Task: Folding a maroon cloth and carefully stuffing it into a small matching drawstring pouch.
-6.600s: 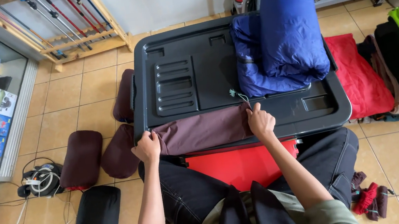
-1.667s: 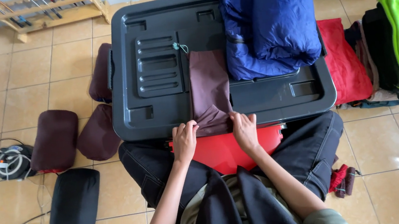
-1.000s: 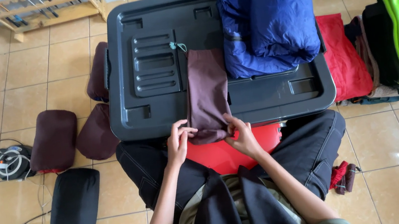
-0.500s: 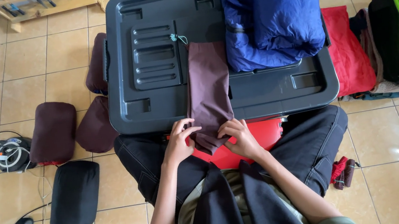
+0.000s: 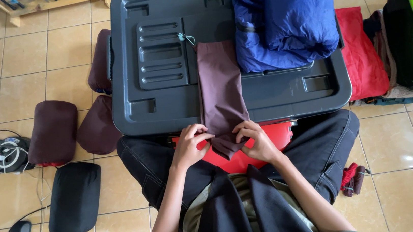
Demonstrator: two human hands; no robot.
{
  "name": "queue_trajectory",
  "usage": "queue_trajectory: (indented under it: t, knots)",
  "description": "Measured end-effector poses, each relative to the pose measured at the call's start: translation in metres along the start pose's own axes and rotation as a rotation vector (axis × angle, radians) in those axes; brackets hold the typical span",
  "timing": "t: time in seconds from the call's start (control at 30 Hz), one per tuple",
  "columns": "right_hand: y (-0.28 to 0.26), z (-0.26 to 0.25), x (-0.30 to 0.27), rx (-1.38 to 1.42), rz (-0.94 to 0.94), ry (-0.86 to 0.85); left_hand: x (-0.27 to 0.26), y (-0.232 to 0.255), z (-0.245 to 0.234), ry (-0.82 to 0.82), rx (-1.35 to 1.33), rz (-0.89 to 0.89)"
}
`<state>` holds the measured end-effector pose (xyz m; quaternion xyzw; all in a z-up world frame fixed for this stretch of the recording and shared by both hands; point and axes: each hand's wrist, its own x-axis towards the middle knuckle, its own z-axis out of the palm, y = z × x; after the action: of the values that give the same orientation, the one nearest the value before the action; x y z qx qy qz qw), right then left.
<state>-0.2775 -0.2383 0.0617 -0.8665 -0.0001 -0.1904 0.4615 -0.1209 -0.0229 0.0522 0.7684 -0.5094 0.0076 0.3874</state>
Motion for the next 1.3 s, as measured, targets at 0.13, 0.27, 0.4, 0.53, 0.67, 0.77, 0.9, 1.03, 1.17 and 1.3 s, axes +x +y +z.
queue_trajectory:
  t: [0.13,0.27,0.4,0.53,0.67,0.77,0.9,1.03,1.17,1.3]
  knots:
    - [0.002,-0.021,-0.003,-0.128,-0.051,-0.014,0.005,0.008,0.008,0.041,-0.038,0.052]
    - [0.006,-0.047,-0.012,-0.127,0.050,0.015,0.010,0.018,0.026,0.061,-0.087,0.068]
    - [0.012,-0.043,-0.024,-0.196,0.091,-0.018,0.011,0.012,0.042,0.102,-0.055,0.116]
    - [0.010,-0.033,-0.022,-0.237,0.032,-0.001,-0.002,0.018,0.039,0.137,0.073,0.177]
    - [-0.003,-0.029,-0.014,-0.188,0.000,0.038,-0.003,0.019,0.027,0.192,0.104,0.155]
    - [-0.013,-0.026,-0.011,-0.184,-0.024,0.049,-0.007,0.017,0.022,0.159,-0.036,0.079]
    - [0.000,-0.012,-0.017,-0.434,-0.032,-0.073,-0.009,0.011,0.028,0.066,0.007,-0.112]
    - [-0.005,-0.005,-0.015,-0.619,-0.138,-0.080,-0.012,-0.002,0.035,-0.009,0.247,-0.074]
    - [0.006,-0.006,-0.009,-0.630,-0.112,-0.169,-0.017,-0.002,0.031,-0.031,0.325,-0.082]
    - [0.012,-0.010,0.021,-0.648,-0.114,-0.171,-0.021,-0.013,0.035,-0.107,0.333,-0.119]
